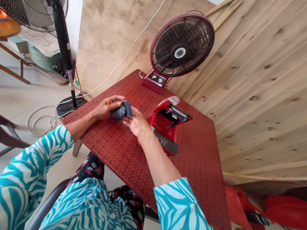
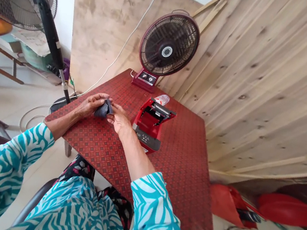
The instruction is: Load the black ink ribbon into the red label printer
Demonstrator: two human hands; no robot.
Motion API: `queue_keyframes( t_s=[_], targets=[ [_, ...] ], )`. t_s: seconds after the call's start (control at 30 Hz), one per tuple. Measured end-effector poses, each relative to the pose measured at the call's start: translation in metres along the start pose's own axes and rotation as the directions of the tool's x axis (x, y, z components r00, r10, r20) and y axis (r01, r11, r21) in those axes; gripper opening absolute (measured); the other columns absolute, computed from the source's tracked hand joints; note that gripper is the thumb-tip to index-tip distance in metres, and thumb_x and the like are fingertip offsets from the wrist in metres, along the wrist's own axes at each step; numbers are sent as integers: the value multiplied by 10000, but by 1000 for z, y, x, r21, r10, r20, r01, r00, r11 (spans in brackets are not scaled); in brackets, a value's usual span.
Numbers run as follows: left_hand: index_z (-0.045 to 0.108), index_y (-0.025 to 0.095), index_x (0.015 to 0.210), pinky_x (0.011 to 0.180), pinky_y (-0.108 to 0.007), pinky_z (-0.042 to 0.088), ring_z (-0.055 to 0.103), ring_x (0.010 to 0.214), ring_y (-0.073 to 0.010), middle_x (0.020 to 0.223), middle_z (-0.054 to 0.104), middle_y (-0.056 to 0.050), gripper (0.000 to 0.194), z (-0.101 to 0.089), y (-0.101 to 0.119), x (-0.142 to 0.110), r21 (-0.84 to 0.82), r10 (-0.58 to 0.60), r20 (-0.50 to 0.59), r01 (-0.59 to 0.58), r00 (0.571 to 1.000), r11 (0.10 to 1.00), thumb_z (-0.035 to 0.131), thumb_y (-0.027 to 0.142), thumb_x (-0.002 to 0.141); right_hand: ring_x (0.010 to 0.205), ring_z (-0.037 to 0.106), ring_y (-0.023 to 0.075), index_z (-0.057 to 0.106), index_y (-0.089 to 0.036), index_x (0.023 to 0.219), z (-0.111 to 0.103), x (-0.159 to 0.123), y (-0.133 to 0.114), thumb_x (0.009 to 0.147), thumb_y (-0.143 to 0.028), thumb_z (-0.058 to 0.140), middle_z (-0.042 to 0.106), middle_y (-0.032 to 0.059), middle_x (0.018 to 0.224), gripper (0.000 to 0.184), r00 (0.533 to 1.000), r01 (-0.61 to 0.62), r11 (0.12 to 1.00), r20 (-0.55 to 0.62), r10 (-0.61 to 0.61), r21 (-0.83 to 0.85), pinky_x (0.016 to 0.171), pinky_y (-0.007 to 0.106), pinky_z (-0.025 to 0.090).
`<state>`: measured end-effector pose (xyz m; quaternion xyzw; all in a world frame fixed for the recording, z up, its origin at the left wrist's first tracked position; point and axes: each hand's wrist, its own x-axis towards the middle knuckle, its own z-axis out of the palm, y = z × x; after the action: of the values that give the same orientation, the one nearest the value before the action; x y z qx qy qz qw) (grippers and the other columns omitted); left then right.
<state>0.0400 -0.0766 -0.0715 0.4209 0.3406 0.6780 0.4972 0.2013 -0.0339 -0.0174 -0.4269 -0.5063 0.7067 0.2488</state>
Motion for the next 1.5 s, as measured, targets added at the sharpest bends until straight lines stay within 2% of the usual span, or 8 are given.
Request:
queue_keyframes(
  t_s=[0.13,0.27,0.47,0.63,0.83,1.07,1.3,1.5],
  targets=[
    [714,165,1131,892,-383,568,737,1006,-279,1093,777,-129,629,0,3,0,43,9,-69,-6,998,999,775,654,740,595,618,136,658,-279,911,0,-2,0,675,-419,852,668,-67,620,335,998,57,989,30,-62,137,625,291,493],
    [714,148,1076,954,-405,549,717,1060,-280,1093,764,-142,653,-6,5,1,301,193,-296,-100,935,948,560,738,842,719,678,137,667,-315,943,-10,-30,-20,636,-408,889,747,-71,778,390,979,191,940,12,-203,284,675,278,535],
    [729,148,1127,921,-373,562,714,1019,-274,1073,760,-124,427,-13,6,-7,838,74,-161,96,984,538,677,423,804,965,727,159,729,-326,1037,-72,-110,-36,686,-399,866,798,-45,1070,383,913,402,849,-77,-401,342,855,315,580],
    [736,169,1109,1039,-439,505,683,1071,-292,1069,750,-118,387,-12,11,-10,961,84,-76,50,994,270,627,433,848,957,739,133,744,-282,1053,-143,-139,4,714,-357,851,812,-34,1011,364,895,431,803,-306,-323,411,891,281,587],
    [672,190,1198,1018,-431,526,673,1143,-291,1215,731,-101,510,-17,15,-12,906,-39,-100,107,994,409,718,416,743,930,749,133,745,-237,975,-182,-134,47,789,-302,755,813,0,967,198,879,381,719,-469,-86,581,818,275,619],
    [661,173,987,810,-376,556,682,877,-239,948,736,-73,382,-22,30,9,868,-47,-104,114,993,482,679,487,771,844,749,119,718,-224,927,-191,-127,73,788,-276,754,793,-1,907,153,870,360,642,-492,30,677,736,244,629],
    [721,212,1081,880,-357,508,634,939,-232,1058,668,-90,260,-2,93,65,979,38,158,-151,987,-136,671,352,868,881,747,152,708,-251,921,-196,-116,94,682,-319,871,796,-5,920,297,881,387,657,-470,-56,647,824,297,626],
    [620,184,1233,876,-328,483,658,1053,-257,1174,687,-123,350,46,60,88,869,-181,229,-285,956,-404,674,297,906,872,748,177,703,-283,930,-197,-117,93,666,-337,881,796,-26,881,323,891,408,674,-431,-146,616,854,352,621]
  ],
)
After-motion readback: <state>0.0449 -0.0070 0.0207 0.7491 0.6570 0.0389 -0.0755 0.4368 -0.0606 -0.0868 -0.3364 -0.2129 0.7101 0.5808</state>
